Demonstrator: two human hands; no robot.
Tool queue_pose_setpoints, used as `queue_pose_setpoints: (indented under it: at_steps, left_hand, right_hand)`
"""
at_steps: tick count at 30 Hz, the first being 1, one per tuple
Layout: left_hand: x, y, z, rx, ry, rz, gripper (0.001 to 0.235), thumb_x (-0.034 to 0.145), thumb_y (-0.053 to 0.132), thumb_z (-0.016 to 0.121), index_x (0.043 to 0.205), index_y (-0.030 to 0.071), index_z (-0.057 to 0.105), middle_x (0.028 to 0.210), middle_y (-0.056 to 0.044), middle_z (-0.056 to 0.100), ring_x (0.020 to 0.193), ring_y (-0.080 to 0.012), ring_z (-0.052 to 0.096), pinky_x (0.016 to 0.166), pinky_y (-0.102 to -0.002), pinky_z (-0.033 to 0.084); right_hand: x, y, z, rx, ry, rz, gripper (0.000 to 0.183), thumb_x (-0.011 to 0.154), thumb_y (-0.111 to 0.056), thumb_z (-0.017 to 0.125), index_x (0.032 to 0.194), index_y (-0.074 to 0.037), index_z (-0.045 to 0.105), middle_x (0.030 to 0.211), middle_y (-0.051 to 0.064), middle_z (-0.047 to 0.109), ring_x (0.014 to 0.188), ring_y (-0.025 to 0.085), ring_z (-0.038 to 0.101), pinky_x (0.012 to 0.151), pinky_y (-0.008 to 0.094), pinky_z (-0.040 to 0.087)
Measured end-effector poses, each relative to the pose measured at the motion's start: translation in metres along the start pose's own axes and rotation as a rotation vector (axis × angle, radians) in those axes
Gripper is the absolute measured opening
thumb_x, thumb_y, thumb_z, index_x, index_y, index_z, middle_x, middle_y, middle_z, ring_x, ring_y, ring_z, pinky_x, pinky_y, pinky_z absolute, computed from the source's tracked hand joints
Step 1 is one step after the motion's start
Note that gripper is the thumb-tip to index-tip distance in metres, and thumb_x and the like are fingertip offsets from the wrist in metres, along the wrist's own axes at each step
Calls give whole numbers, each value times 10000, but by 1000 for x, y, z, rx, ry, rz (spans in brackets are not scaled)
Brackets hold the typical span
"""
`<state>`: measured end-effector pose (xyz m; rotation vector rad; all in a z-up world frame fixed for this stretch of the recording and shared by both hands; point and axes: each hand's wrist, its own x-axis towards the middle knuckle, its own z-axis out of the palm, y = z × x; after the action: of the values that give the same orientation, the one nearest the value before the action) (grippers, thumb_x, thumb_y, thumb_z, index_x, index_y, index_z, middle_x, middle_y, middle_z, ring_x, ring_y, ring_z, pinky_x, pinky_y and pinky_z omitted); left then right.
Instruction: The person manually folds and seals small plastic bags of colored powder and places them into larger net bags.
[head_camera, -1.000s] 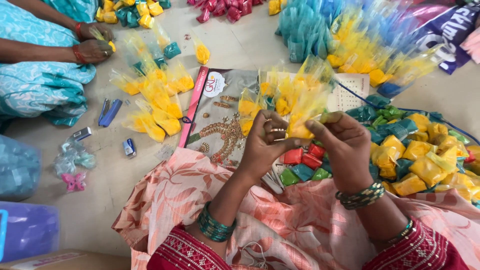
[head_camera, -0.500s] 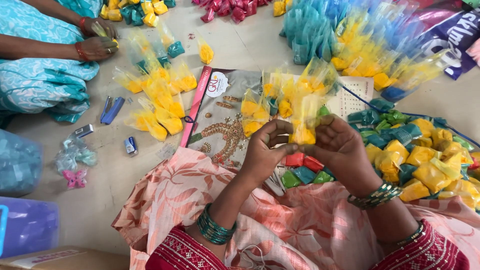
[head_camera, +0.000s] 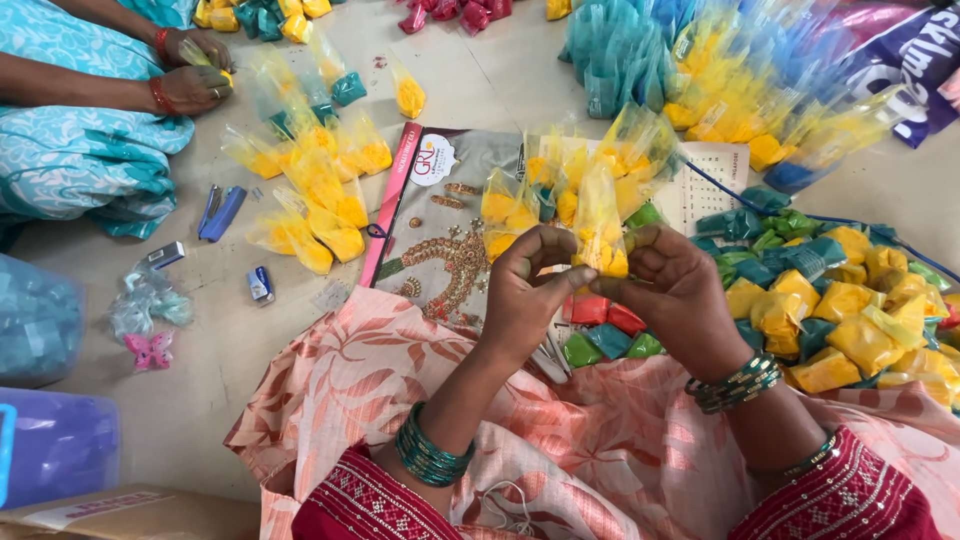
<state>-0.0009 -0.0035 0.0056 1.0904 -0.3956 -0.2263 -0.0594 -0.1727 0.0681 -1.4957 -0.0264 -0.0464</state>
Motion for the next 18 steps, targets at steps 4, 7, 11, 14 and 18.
queue_pose_setpoints:
  at_steps: [4, 7, 11, 14, 18]
  left_hand:
    - [1, 11, 3, -8, 25, 28, 232, 913, -38, 756, 1100, 14, 627, 1062, -20, 679, 1028, -95, 678, 900, -266, 578]
    - [1, 13, 0, -84, 11, 35, 182, 961, -16, 743, 1106, 4, 635, 1046, -32, 699, 1016, -103, 679, 908, -259, 559]
    - [0, 23, 2, -107, -7, 11, 187, 953, 10, 731, 1116, 11, 638, 1048, -13, 701, 1013, -86, 668, 912, -248, 550]
    - [1, 24, 3, -59, 2, 43, 176, 948, 18, 743, 1100, 8, 654, 1039, -16, 711, 1005, -85, 672, 918, -244, 551]
    - [-1, 32, 5, -112, -12, 14, 116, 952, 27, 754, 1046, -8, 695, 995, -21, 721, 939, -79, 671, 872, -242, 552]
  right_hand:
    - [-3, 23, -6, 15, 2, -23, 355, 871, 150, 717, 1172, 13, 587, 1169, 107, 698, 1107, 155, 667, 989, 326, 571]
    - [-3, 12, 2, 76, 15, -90, 342, 880, 166, 724, 1147, 14, 576, 1153, 103, 686, 1113, 150, 661, 997, 327, 572]
    - [-2, -2, 8, 156, 72, -106, 268, 888, 147, 688, 1101, 14, 596, 1186, 99, 710, 1128, 150, 693, 995, 314, 587]
    - [-3, -5, 10, 131, 95, -99, 220, 901, 132, 682, 1084, 26, 620, 1162, 102, 724, 1088, 145, 704, 970, 308, 593]
    - [-3, -8, 11, 60, 108, -83, 163, 918, 108, 678, 1066, 40, 667, 1096, 97, 747, 1016, 130, 709, 937, 288, 593]
